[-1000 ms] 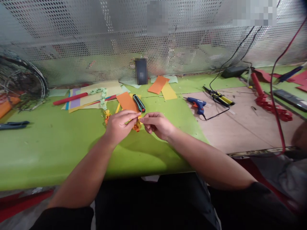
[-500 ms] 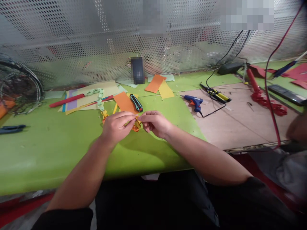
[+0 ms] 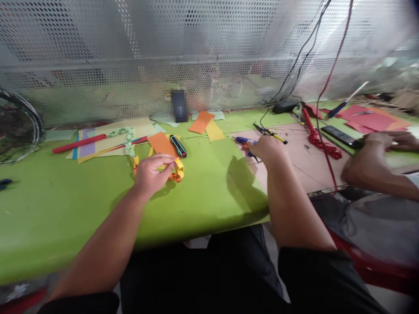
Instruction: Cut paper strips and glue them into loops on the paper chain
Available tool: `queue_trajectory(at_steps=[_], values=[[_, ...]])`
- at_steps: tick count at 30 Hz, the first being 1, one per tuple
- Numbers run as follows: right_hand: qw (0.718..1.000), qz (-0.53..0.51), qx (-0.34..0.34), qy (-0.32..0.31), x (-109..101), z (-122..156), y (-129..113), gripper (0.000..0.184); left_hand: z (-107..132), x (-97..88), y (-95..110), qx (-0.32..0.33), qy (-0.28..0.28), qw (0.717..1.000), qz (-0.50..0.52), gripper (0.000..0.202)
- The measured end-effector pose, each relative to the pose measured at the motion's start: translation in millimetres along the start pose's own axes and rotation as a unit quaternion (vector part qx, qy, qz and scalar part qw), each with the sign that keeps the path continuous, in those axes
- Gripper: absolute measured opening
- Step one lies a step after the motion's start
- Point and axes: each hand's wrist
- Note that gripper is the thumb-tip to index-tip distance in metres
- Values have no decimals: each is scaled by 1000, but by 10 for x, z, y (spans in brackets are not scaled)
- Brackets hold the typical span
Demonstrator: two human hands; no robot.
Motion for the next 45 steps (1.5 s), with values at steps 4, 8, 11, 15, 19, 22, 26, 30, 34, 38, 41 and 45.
queue_trajectory(at_steps=[4, 8, 11, 15, 19, 22, 26, 30, 34, 38, 41, 45], values=[[1000, 4, -18, 1, 286, -46, -52, 56, 5, 5, 12, -12, -6, 1000, 16, 8], [998, -31, 25, 44, 220, -64, 20, 40, 5, -6, -2, -42, 5, 999, 28, 7], [982, -157, 74, 74, -2, -89, 90, 24, -1, -15, -4, -64, 8, 997, 37, 7], [852, -517, 79, 18, -275, 16, -92, 22, 2, -17, -4, -79, 6, 996, 33, 5], [730, -662, -25, -171, -267, 258, -479, 25, 18, -22, -25, -93, 13, 995, 24, 6], [667, -697, -39, -258, -56, 439, -696, 22, 14, -34, -21, -96, 13, 995, 20, 6], [601, -721, -39, -342, 221, 611, -796, 25, -14, -49, 26, -82, -4, 996, 25, 8], [569, -718, -79, -392, 315, 692, -795, 29, -22, -54, 38, -76, -6, 997, 27, 8], [575, -707, -117, -396, 343, 763, -800, 40, -6, -56, 7, -101, 6, 995, 26, 7], [601, -682, -146, -390, 343, 838, -817, 51, -11, -52, 17, -118, 16, 993, 25, 7], [615, -678, -177, -361, 338, 881, -829, 49, -26, -49, 43, -111, 13, 994, 20, 7], [643, -659, -229, -317, 368, 916, -832, 47, -41, -51, 61, -89, 3, 996, 16, 9]])
Point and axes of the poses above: each hand's wrist, its own z-axis away from the middle knuckle, its own x-axis out of the palm, y = z × x, and after that the axes turned 14 degrees about y, right-handed
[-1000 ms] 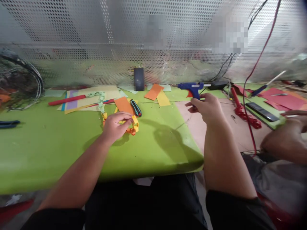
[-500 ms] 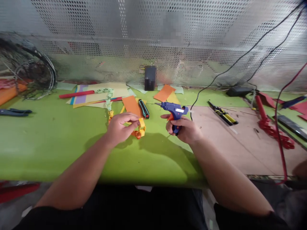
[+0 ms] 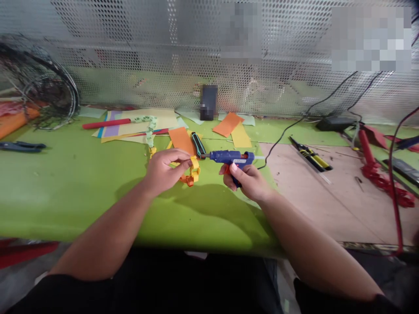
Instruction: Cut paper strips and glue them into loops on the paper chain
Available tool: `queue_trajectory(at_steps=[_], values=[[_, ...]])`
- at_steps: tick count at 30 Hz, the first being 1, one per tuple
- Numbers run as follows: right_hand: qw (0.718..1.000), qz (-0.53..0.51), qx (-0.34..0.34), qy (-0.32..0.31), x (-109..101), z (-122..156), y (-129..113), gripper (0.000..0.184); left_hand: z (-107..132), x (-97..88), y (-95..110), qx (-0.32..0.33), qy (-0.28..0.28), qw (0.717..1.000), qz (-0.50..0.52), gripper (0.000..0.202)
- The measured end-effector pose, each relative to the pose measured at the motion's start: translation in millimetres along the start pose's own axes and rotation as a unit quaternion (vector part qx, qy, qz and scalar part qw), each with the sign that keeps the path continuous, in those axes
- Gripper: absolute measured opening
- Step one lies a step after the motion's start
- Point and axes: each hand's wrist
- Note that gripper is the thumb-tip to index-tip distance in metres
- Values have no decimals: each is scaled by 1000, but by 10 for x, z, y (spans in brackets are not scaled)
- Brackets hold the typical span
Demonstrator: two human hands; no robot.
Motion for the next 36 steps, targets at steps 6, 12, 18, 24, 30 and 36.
queue_trajectory(at_steps=[6, 12, 18, 24, 30, 36], values=[[1000, 18, -8, -18, 33, 14, 20, 51, -1, -3, 0, 20, -20, 1000, 0, 11], [999, 52, -7, -14, 78, 18, -24, 53, 2, -7, 26, 11, -38, 999, 0, 12], [997, 75, -17, 12, 107, 29, -18, 51, 0, -1, 40, 14, -40, 999, -20, 13], [989, 134, -52, 35, 141, 67, -9, 54, 3, 2, 39, 13, -34, 999, -13, 14], [975, 193, -85, 62, 160, 101, -11, 56, -5, 2, 60, 11, -26, 999, -20, 14], [964, 233, -91, 85, 209, 130, -76, 60, 3, 0, 53, 6, -29, 999, -26, 14]])
Point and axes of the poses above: each hand's wrist, its own z-axis away from the middle knuckle, its own x-axis out of the palm, y = z × x, and after that the axes turned 14 degrees about y, right-handed
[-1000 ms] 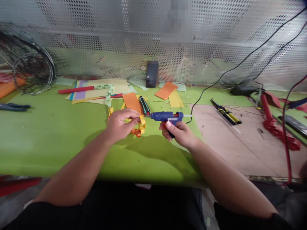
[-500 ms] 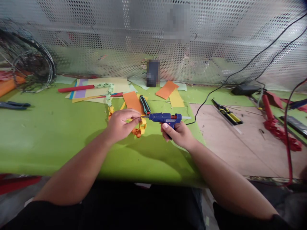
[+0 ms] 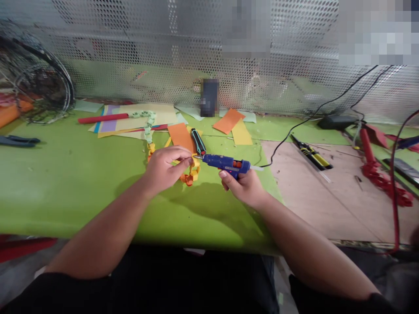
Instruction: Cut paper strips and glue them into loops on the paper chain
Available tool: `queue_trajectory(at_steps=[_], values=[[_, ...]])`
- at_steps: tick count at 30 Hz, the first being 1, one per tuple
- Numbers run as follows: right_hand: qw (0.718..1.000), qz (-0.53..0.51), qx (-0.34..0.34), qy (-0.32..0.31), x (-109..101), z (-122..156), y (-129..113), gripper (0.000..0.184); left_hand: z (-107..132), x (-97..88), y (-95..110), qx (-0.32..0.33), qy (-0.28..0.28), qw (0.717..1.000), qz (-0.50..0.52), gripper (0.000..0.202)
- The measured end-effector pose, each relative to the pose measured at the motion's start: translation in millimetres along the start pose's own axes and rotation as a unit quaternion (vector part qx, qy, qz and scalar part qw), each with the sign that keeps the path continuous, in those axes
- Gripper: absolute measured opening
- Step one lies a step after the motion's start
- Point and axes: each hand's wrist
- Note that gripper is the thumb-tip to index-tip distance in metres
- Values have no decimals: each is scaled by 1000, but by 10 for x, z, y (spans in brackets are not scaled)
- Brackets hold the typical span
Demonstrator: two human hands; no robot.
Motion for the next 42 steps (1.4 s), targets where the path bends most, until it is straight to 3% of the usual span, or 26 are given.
queue_trajectory(at_steps=[10, 12, 16, 18, 21, 26, 27, 29, 31, 32, 33, 34, 35, 36, 37, 38, 40, 42], values=[[986, 126, -97, 45, 8, 13, 25, 48, -7, -6, 35, -19, -5, 1000, -17, 16], [971, 185, -129, 73, 17, 39, 25, 46, -6, -8, 37, -19, -2, 1000, -22, 16], [915, 345, -158, 141, -60, 27, -2, 39, -3, -16, 26, -9, 8, 1000, -28, 15], [902, 372, -107, 191, -197, -64, 14, 44, 0, -20, 23, -3, 15, 999, -28, 14], [897, 362, 38, 252, -540, -291, 150, 55, 4, -20, 26, 7, 17, 1000, -25, 13], [906, 322, 202, 187, -1179, -593, 592, 48, 10, -11, 21, 37, 16, 999, 6, 10], [893, 347, 237, 163, -1270, -615, 662, 47, 12, -5, 17, 44, 16, 999, 16, 10], [839, 440, 290, 133, -1392, -629, 738, 47, 16, 11, 12, 54, 17, 998, 39, 8], [781, 524, 314, 130, -1416, -616, 718, 51, 22, 34, 26, 62, 15, 996, 63, 6], [766, 545, 312, 140, -1384, -603, 673, 52, 25, 47, 43, 63, 12, 995, 76, 6], [770, 544, 295, 154, -1318, -584, 609, 51, 29, 61, 65, 60, 6, 994, 90, 6], [793, 521, 269, 166, -1219, -560, 530, 49, 33, 75, 92, 54, -2, 993, 105, 6], [835, 476, 210, 178, -1089, -529, 441, 45, 37, 88, 120, 45, -11, 992, 121, 6], [898, 386, 126, 173, -934, -493, 347, 41, 42, 100, 147, 33, -19, 990, 136, 6], [952, 264, 51, 144, -764, -452, 254, 38, 47, 111, 171, 20, -27, 988, 149, 6], [986, 133, -18, 95, -591, -409, 167, 36, 52, 120, 190, 5, -34, 987, 157, 5], [992, -79, -93, -10, -279, -326, 31, 34, 59, 134, 212, -25, -46, 984, 169, 5], [975, -188, -105, -56, -59, -260, -35, 31, 62, 145, 216, -51, -56, 981, 178, 4]])
Point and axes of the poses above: each hand's wrist, its own z-axis away from the middle knuckle, its own x-axis out of the palm, y = z × x, and after that the axes turned 14 degrees about y, right-handed
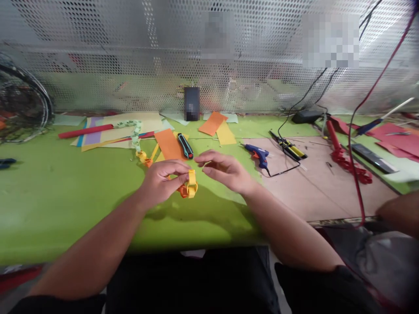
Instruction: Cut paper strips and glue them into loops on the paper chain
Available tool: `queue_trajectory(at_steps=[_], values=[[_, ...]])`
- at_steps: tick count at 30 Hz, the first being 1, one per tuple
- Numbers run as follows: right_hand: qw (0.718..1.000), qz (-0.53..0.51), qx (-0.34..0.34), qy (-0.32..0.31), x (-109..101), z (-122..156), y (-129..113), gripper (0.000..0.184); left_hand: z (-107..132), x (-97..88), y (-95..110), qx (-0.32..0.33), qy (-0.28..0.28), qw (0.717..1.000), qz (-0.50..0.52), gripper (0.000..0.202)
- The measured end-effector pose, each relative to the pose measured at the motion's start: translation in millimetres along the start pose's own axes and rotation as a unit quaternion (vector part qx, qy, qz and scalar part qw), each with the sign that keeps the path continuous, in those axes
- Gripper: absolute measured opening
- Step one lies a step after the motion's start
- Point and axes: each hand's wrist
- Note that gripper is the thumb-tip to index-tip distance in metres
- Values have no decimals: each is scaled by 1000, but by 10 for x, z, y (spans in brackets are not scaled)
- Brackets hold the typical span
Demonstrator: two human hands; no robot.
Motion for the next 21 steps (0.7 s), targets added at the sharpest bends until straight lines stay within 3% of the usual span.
queue_trajectory(at_steps=[3, 11, 15, 21], values=[[998, -62, 7, -23, 141, 41, 62, 31, -6, 16, -5, -32, -7, 999, 15, 6], [985, -163, 48, -25, 188, 66, 121, 27, 7, 64, -12, -136, -12, 990, 33, 12], [975, -199, 92, -22, 224, 84, 127, 29, 0, 74, -17, -160, 0, 985, 59, 16], [974, -208, 85, -21, 245, 107, 103, 28, -22, 86, 14, -183, 11, 978, 99, 14]])
Point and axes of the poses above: each hand's wrist, its own z-axis away from the middle knuckle, its own x-axis out of the palm, y = z × x, and after that the axes turned 14 degrees about y, right-handed
